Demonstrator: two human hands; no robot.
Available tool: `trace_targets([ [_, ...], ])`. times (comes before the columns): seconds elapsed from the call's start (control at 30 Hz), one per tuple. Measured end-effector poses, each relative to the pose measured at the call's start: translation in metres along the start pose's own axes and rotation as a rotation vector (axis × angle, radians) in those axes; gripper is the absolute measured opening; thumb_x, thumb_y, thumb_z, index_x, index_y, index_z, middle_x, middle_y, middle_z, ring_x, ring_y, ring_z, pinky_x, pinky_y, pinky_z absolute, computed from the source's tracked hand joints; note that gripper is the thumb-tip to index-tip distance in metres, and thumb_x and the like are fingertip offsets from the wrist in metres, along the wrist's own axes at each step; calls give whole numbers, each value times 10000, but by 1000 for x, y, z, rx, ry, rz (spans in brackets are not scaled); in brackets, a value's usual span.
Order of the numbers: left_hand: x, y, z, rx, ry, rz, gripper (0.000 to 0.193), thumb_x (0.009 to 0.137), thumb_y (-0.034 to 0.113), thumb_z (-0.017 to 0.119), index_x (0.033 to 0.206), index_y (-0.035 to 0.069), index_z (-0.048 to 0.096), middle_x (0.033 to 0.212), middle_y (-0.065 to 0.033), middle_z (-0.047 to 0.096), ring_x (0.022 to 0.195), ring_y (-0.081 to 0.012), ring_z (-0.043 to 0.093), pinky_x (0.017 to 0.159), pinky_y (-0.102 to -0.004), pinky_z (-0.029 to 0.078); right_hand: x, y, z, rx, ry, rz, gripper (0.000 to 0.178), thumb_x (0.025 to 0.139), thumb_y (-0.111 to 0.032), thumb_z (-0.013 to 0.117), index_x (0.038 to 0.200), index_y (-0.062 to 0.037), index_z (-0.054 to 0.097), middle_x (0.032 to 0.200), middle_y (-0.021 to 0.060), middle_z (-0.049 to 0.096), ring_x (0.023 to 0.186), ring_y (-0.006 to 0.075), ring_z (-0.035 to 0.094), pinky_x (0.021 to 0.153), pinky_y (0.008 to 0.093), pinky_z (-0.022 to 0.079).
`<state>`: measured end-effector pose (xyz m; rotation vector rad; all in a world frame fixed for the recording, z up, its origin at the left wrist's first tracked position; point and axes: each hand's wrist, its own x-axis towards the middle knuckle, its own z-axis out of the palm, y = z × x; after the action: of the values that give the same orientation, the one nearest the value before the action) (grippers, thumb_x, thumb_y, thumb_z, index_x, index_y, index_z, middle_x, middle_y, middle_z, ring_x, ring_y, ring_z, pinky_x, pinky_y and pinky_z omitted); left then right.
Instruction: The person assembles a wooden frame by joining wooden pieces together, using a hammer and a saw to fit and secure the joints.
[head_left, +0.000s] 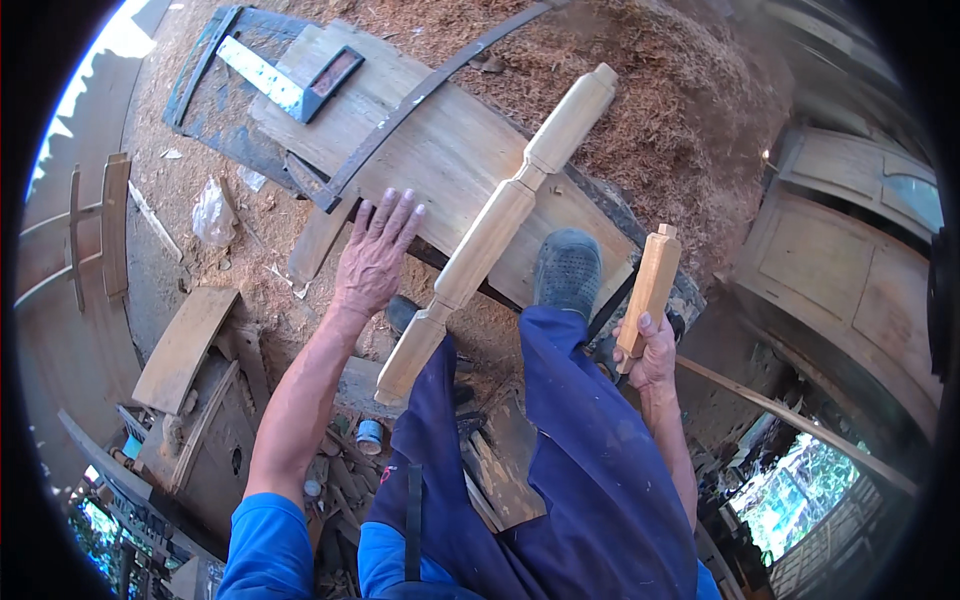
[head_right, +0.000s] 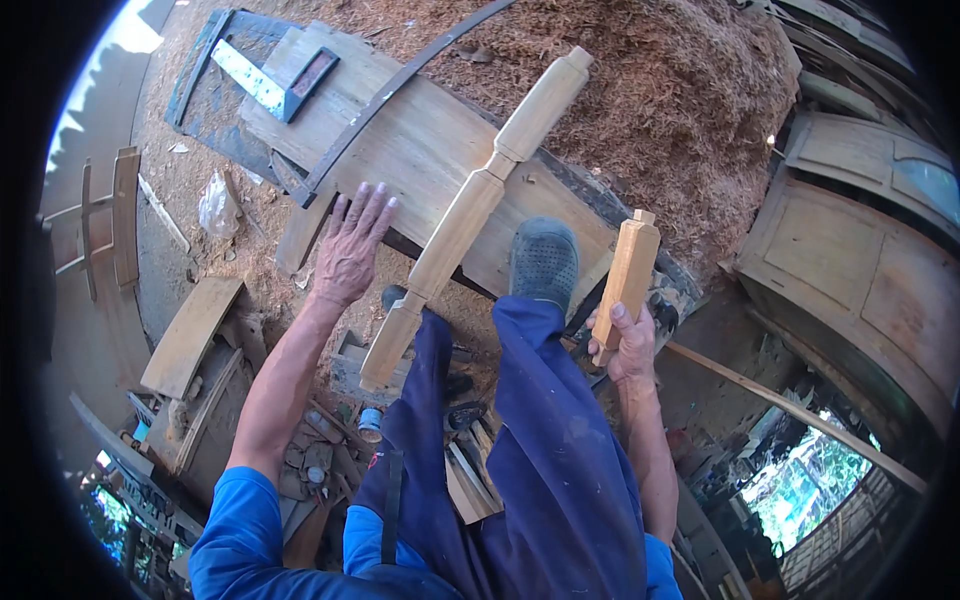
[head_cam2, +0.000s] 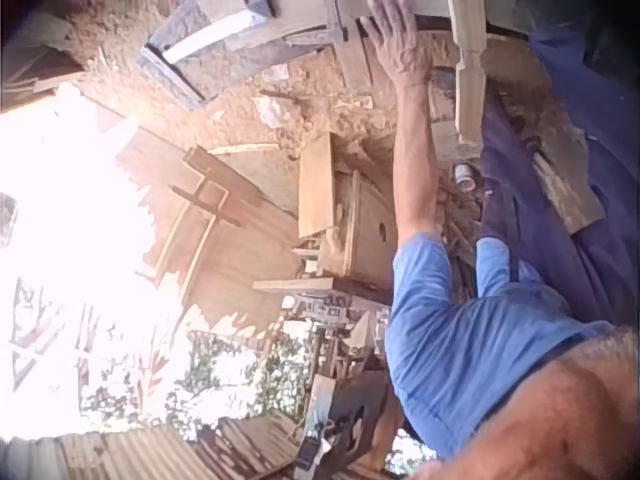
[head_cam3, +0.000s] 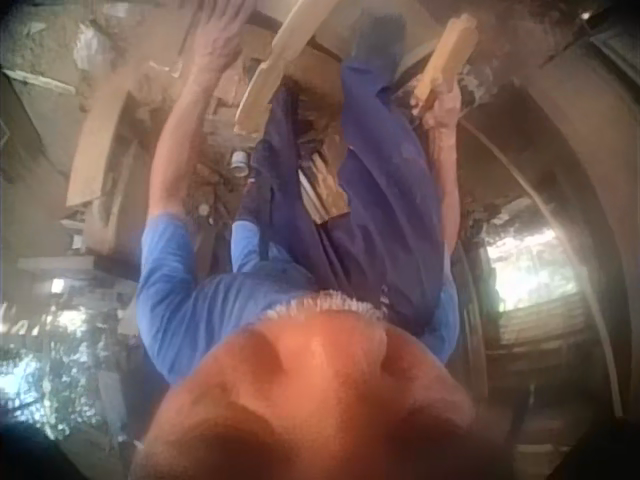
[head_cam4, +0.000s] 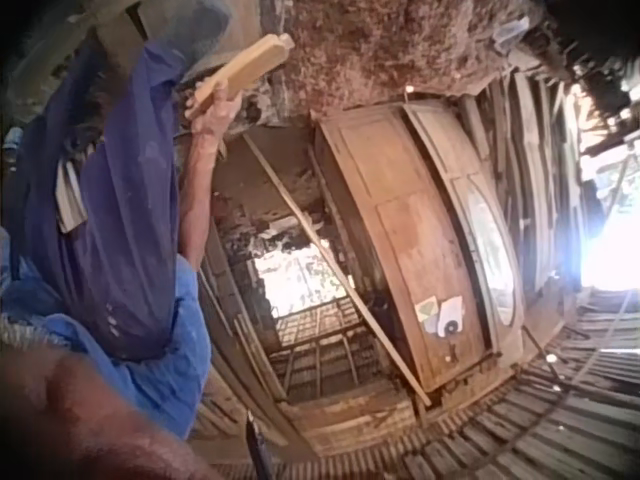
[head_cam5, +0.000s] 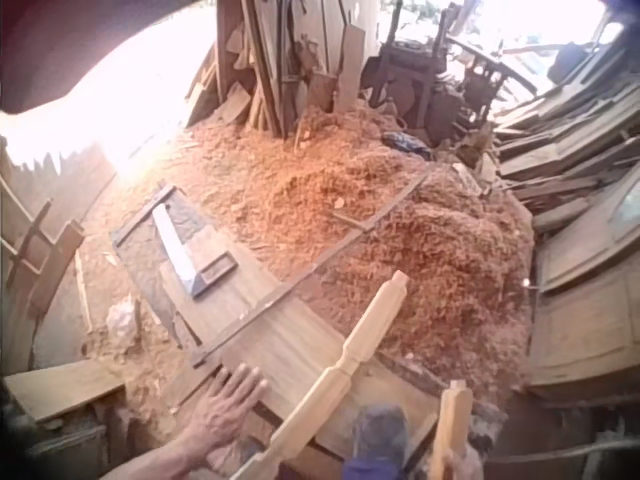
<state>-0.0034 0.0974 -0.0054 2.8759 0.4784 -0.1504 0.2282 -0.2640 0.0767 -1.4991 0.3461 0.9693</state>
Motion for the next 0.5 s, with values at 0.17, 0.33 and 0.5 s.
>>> trace_targets([
  [0.17, 5, 8, 10, 165, -133, -58, 792, 856, 31, 478, 1605, 112, 231, 1686, -63, 194, 1569, -245, 119, 1275, -499, 41, -10, 3, -12, 47, 45, 2, 558, 868, -384, 793, 1196, -29, 514, 917, 122, 618, 749, 207, 680, 449, 322, 558],
  [0.33, 31, 10, 5, 135, -114, -75, 802, 840, 4, 473, 1594, 20, 202, 1678, -158, 171, 1566, -305, 114, 1271, -500, 68, -11, 15, -23, 41, 42, 26, 567, 873, -370, 788, 1218, -27, 497, 927, 132, 624, 754, 213, 682, 462, 330, 562],
  [0.5, 8, 22, -6, 188, -259, -45, 760, 846, -1, 458, 1569, -40, 225, 1670, -189, 173, 1562, -317, 121, 1278, -483, 78, -16, 25, -27, 113, 83, 21, 547, 893, -321, 759, 1236, 5, 486, 937, 151, 620, 758, 223, 675, 449, 325, 545],
])
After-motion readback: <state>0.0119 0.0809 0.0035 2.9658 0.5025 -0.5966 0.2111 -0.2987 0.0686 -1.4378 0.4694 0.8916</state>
